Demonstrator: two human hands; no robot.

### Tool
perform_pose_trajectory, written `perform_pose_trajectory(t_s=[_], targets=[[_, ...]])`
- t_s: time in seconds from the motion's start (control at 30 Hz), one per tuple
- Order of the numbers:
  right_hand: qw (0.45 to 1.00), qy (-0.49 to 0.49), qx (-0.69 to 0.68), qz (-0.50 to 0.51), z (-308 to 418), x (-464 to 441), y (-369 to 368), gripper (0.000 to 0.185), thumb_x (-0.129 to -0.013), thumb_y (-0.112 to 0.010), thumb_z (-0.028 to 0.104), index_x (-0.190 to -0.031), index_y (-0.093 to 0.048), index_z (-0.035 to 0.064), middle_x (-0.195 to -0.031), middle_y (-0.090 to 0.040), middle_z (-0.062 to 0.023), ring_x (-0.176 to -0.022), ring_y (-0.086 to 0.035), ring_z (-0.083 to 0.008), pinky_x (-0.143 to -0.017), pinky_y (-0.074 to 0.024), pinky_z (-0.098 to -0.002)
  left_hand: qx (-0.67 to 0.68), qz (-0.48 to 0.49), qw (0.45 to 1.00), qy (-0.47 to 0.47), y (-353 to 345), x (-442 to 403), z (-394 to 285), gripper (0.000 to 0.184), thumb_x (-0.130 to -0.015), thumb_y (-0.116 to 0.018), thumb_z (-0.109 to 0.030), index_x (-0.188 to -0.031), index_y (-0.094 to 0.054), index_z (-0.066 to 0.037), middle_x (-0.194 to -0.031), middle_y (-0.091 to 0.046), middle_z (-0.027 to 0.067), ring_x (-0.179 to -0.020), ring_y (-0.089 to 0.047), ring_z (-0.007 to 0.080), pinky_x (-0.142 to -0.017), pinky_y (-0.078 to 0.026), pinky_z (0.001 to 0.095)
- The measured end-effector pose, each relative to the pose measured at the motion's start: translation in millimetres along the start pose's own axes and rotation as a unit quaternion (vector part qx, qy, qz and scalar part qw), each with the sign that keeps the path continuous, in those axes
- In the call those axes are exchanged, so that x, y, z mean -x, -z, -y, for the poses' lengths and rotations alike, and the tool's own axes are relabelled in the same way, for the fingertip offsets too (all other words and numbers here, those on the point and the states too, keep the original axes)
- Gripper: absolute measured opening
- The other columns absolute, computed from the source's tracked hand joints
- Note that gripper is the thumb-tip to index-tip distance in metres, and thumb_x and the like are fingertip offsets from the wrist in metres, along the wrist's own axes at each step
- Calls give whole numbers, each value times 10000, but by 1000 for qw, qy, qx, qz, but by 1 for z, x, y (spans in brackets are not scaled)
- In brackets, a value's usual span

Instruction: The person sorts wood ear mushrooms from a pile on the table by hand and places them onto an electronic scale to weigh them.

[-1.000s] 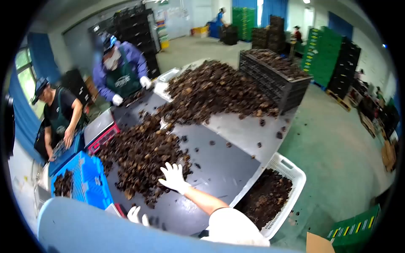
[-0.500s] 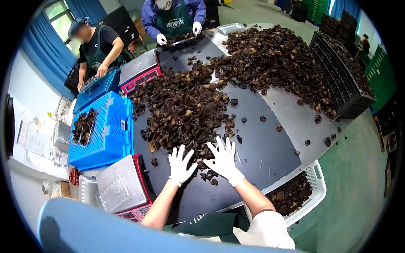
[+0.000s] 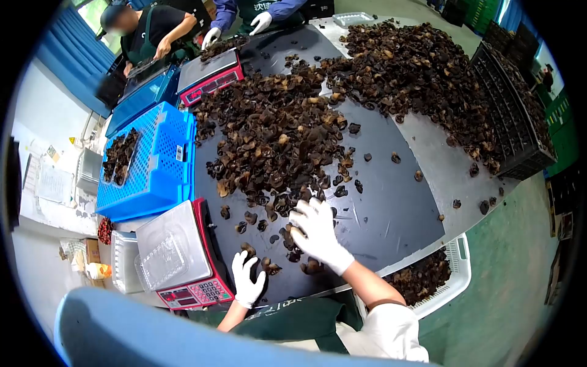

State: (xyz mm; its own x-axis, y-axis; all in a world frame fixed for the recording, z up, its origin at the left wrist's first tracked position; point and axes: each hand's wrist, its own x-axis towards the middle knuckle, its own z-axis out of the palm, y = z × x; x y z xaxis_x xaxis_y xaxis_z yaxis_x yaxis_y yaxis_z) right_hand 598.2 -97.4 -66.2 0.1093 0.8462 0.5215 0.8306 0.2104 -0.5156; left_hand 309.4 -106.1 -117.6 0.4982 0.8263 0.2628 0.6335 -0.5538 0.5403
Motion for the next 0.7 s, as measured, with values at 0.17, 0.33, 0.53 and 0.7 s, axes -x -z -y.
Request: perform_pose_trajectory(t_s=[0.17, 0.33, 0.53, 0.7], targets=[[984, -52, 118, 125, 5, -27, -48, 551, -773, -693, 343, -1251, -580, 93, -1387, -467, -197, -1244, -398, -478, -1046, -307, -603, 64, -14, 998, -4, -1, -6, -6, 496, -781, -686, -71, -1261, -561, -43, -1421, -439, 219, -1320, -410, 414, -1114, -327, 488], [949, 166, 9, 266, 70, 26, -68, 563, -755, -722, 360, -1226, -591, 81, -1321, -513, -167, -1320, -371, -444, -1086, -279, -644, 181, -72, 975, 107, 2, -10, 1, 399, -894, -552, -43, -1291, -528, 2, -1403, -452, 209, -1302, -451, 360, -1110, -352, 433], [942, 133, -205, 230, 69, 50, -41, 314, -820, -674, 220, -1109, -662, 95, -1202, -611, -108, -1187, -529, -319, -999, -427, -456, 247, -80, 946, 195, -5, -3, 20, 351, -930, -490, -32, -1276, -538, 5, -1381, -477, 183, -1295, -460, 317, -1125, -324, 401], [994, -17, 43, 100, 16, 37, 7, 271, -766, -674, 114, -1037, -679, 99, -1091, -637, -81, -988, -603, -272, -845, -509, -398, 204, -69, 962, 165, 0, -12, 14, 371, -889, -574, -17, -1259, -552, -8, -1335, -514, 178, -1268, -481, 328, -1107, -349, 403]])
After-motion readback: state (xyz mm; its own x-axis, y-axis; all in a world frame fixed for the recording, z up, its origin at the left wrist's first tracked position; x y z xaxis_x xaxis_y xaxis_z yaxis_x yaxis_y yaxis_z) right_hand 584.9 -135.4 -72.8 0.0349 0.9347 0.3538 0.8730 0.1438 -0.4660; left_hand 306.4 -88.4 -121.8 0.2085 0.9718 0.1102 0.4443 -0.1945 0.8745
